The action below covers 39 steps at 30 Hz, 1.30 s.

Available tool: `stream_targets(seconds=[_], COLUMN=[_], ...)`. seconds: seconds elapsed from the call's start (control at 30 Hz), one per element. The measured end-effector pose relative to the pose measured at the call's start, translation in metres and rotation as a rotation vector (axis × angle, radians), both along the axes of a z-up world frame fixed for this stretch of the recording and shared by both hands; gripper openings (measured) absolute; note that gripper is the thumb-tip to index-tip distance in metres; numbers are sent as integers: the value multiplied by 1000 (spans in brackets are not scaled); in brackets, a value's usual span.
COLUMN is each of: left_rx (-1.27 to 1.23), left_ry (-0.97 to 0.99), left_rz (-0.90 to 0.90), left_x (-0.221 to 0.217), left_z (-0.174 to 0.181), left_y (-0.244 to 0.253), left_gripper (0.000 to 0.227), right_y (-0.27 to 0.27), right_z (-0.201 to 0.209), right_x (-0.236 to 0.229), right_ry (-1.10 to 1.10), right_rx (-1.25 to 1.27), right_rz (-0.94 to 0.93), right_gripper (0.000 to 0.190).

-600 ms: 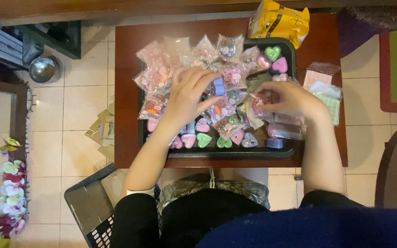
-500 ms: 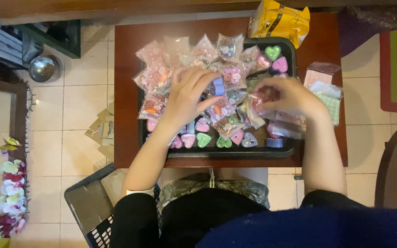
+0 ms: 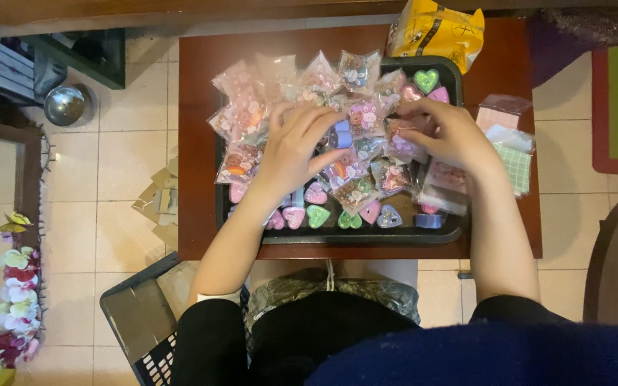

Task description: Sorting and organizing small packaged charms or craft items from a tray.

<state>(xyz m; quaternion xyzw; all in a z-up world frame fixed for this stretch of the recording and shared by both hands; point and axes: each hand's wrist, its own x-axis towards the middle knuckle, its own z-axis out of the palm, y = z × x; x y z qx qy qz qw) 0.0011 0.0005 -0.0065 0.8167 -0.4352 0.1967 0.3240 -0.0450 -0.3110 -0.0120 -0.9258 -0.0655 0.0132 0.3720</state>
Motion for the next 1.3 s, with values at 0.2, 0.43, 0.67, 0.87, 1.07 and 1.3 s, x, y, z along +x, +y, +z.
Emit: stream_targets(seconds=[0.2,0.43,0.67,0.87,1.07,1.3], left_rx=[-14,8,12,12,56,204], left_ry=[12,20,36,53,147,253], left_rz=[-6,-5,-5,25,14,-20], left_x=[0,1,5,4,-5,-18], left_z=[1,-3,-5,4,22,22], left_y=[0,2,1,4,6,7], left_gripper=[57,57,58,54,52,54], right_y=[1,-52,-55,-66,-76,-92], right_z=[29,46,45,2,0,10], right_x=[-9,-48,-91,-125,-126,-114], right_ry=[8,-170,143,-8,105,199], right_rx=[-75,-52,-327,-198,-60,-42], right_rz=[-179,-206,-405,-273,-284,-308], right_gripper=[28,20,37,50,43,27])
